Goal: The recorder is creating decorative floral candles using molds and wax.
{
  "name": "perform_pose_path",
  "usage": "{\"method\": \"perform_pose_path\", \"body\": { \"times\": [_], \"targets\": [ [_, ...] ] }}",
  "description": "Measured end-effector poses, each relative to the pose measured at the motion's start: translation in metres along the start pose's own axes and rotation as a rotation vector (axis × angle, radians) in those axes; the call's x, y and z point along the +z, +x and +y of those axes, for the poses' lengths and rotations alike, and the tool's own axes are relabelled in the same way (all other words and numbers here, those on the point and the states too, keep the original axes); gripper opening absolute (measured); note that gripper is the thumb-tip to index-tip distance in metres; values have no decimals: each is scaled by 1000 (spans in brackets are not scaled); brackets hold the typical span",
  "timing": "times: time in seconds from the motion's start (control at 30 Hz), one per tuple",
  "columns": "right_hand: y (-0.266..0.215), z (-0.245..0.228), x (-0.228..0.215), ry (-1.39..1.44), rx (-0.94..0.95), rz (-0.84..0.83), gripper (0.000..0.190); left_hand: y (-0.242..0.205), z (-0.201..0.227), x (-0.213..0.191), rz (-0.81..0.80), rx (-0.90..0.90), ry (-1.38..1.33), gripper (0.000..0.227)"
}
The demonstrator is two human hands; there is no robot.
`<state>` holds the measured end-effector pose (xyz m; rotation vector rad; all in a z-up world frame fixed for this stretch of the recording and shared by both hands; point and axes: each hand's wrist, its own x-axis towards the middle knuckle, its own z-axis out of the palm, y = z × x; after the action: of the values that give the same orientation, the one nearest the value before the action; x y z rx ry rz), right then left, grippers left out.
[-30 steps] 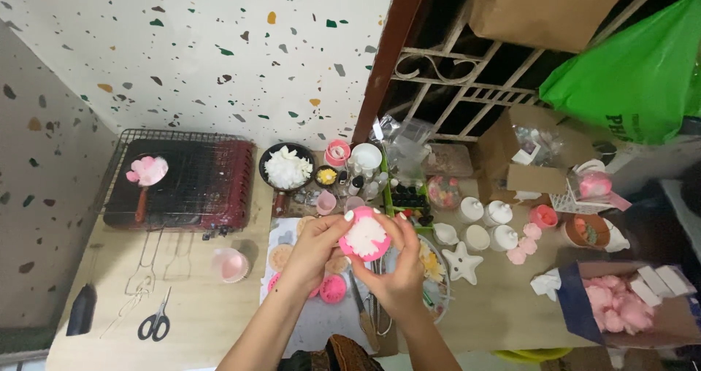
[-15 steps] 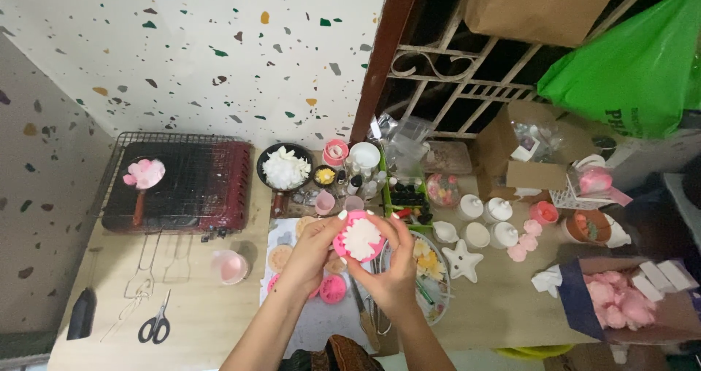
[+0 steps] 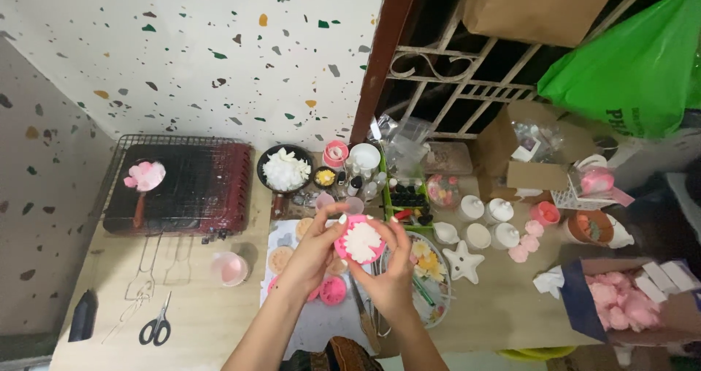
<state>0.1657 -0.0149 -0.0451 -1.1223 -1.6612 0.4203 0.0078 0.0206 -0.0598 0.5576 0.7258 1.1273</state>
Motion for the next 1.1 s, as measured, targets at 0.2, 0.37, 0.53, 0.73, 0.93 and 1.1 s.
{"method": "perform_pose_path", "body": {
  "times": [0.2,0.37,0.53,0.73,0.93,1.1],
  "targets": [
    [-11,16,1,-8,53,-65,98,7,-13,-8,57,-11,-14,35],
    [-13,20,-2,46,-22,-102,96,17,-31,-21,87,-80,-74,33],
    [-6,26,-7,40,0,-188,90,27,-52,-36,68,-23,-49,28],
    [-14,77,-1,559,197,-134,98,21,-46,-27,173,-17,89,25],
    [-33,134,-11,1809,655,39,82,29,-66,-50,201,-47,107,28],
    [-39,135,-14,1919,772,7,89,26,-73,-71,282,-136,36,26]
  ]
}}
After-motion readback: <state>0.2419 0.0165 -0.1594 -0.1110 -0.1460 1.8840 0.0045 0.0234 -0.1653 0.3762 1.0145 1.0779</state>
